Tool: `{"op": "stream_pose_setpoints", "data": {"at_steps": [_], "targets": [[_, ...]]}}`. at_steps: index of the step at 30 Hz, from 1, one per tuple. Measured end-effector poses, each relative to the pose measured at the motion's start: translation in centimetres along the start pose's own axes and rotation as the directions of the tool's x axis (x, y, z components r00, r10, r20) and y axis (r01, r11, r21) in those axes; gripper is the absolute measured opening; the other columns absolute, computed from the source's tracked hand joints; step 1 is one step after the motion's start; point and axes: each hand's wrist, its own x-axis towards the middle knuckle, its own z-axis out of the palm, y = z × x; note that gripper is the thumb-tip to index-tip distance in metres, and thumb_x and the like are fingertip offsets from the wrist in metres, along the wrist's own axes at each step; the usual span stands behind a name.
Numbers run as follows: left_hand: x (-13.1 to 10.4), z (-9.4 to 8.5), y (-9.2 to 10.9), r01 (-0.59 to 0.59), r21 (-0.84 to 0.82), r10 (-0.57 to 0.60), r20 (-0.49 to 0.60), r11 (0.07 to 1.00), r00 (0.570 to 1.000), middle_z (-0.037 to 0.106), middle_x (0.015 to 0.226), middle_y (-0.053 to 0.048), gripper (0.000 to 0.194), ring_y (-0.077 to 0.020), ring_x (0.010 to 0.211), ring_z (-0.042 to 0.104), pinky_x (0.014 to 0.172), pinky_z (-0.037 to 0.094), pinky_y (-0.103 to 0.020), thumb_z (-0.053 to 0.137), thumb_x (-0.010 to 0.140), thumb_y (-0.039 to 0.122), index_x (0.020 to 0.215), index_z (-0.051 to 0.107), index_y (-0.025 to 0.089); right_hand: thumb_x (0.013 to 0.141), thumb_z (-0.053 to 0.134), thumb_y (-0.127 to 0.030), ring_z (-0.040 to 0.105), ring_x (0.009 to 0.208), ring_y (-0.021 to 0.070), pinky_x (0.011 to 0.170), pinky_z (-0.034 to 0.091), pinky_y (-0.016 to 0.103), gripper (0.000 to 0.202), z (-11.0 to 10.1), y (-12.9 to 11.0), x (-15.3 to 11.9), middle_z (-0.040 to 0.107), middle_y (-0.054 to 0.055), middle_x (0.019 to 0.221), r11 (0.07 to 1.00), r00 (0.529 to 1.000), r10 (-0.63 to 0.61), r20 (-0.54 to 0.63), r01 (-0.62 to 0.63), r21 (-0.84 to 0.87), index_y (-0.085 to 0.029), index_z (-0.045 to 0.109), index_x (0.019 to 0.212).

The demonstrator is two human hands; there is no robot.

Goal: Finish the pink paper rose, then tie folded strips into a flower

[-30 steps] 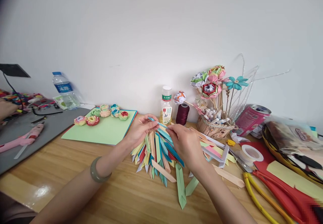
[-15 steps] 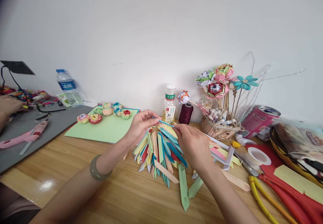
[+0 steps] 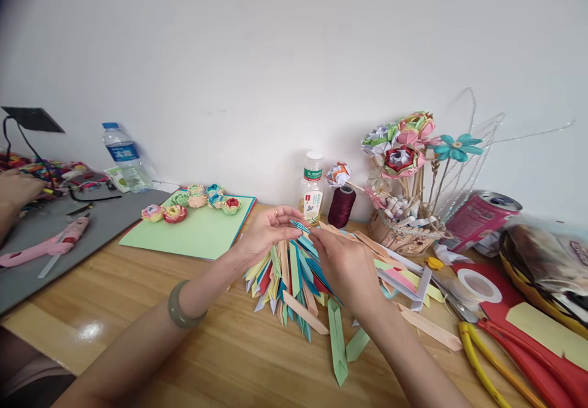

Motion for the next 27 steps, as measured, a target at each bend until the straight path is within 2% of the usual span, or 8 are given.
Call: {"op": "stream_pose_setpoints", "data": {"at_steps": [2, 5, 9, 11, 15, 20, 24, 27], "targets": [[-0.1, 0.2, -0.2, 0.002, -0.014, -0.002, 0.019, 1.0, 1.0, 0.065, 0.081, -0.002, 0.021, -0.0102, 0.074, 0.059, 0.072, 0.045, -0.024, 0.069, 0.061, 0.015, 0.082, 0.063, 0.014, 0.086, 0.039, -0.027, 0.061, 0.055, 0.0164, 0.052, 0.04, 0.024, 0.028, -0.1, -0.2, 0.0, 0.068, 0.004, 0.065, 0.994, 0.998, 0.059, 0.034, -0.062, 0.085, -0.016, 0.065, 0.091], [-0.2, 0.4, -0.3, -0.002, -0.006, 0.002, -0.011, 1.0, 1.0, 0.064, 0.072, -0.002, 0.012, -0.0095, 0.066, 0.058, 0.068, 0.045, -0.024, 0.068, 0.064, 0.018, 0.075, 0.065, 0.013, 0.086, 0.041, -0.026, 0.06, 0.056, 0.0144, 0.054, 0.041, 0.023, 0.024, -0.5, -0.6, 0.2, 0.066, 0.001, 0.062, 0.959, 0.983, 0.131, 0.127, -0.158, 0.233, -0.018, 0.063, 0.089], [-0.2, 0.4, -0.1, -0.004, -0.002, 0.004, -0.056, 1.0, 0.998, 0.064, 0.068, -0.001, 0.011, -0.0087, 0.063, 0.057, 0.064, 0.044, -0.022, 0.068, 0.063, 0.021, 0.071, 0.066, 0.014, 0.086, 0.041, -0.027, 0.057, 0.051, 0.0117, 0.052, 0.041, 0.022, 0.025, -0.6, -0.5, 0.4, 0.063, -0.001, 0.059, 0.894, 0.951, 0.185, 0.248, -0.267, 0.359, -0.019, 0.06, 0.072], [-0.2, 0.3, 0.0, 0.0, 0.016, 0.001, -0.066, 1.0, 0.998, 0.064, 0.067, -0.001, 0.011, -0.0085, 0.062, 0.057, 0.064, 0.044, -0.022, 0.069, 0.062, 0.021, 0.07, 0.066, 0.014, 0.086, 0.04, -0.028, 0.056, 0.049, 0.0114, 0.051, 0.041, 0.022, 0.028, -0.5, -0.3, 0.4, 0.062, -0.001, 0.058, 0.875, 0.938, 0.192, 0.29, -0.297, 0.382, -0.019, 0.058, 0.066], [-0.1, 0.0, 0.4, 0.013, 0.032, -0.009, -0.138, 0.999, 0.99, 0.063, 0.064, 0.0, 0.015, -0.008, 0.059, 0.056, 0.062, 0.044, -0.021, 0.07, 0.06, 0.022, 0.072, 0.067, 0.014, 0.086, 0.04, -0.029, 0.058, 0.054, 0.012, 0.052, 0.042, 0.021, 0.025, -0.3, 0.2, 0.5, 0.064, 0.0, 0.064, 0.851, 0.92, 0.171, 0.353, -0.318, 0.417, -0.019, 0.058, 0.073], [0.1, -0.5, 1.1, 0.003, 0.012, 0.0, -0.212, 1.0, 0.977, 0.064, 0.064, 0.0, 0.021, -0.0076, 0.058, 0.056, 0.061, 0.045, -0.022, 0.074, 0.053, 0.022, 0.071, 0.067, 0.014, 0.086, 0.04, -0.032, 0.058, 0.052, 0.012, 0.05, 0.04, 0.021, 0.028, -0.5, 0.6, 0.7, 0.061, -0.001, 0.058, 0.876, 0.894, 0.174, 0.412, -0.332, 0.349, -0.02, 0.057, 0.067], [0.3, -0.9, 1.5, -0.028, 0.034, 0.035, -0.256, 0.999, 0.966, 0.064, 0.065, 0.0, 0.019, -0.0068, 0.058, 0.056, 0.061, 0.045, -0.02, 0.073, 0.055, 0.021, 0.071, 0.066, 0.013, 0.085, 0.041, -0.034, 0.059, 0.054, 0.012, 0.051, 0.041, 0.021, 0.028, -0.7, 0.9, 0.7, 0.061, -0.002, 0.058, 0.859, 0.865, 0.176, 0.47, -0.368, 0.356, -0.019, 0.055, 0.066], [0.3, -1.0, 1.7, -0.058, 0.022, 0.062, -0.245, 0.998, 0.968, 0.063, 0.065, 0.0, 0.02, -0.0064, 0.059, 0.056, 0.061, 0.044, -0.019, 0.071, 0.059, 0.022, 0.075, 0.065, 0.013, 0.085, 0.041, -0.036, 0.059, 0.055, 0.0127, 0.052, 0.043, 0.022, 0.029, -0.7, 0.9, 0.6, 0.061, 0.0, 0.059, 0.821, 0.867, 0.165, 0.469, -0.384, 0.422, -0.019, 0.053, 0.064]]}}
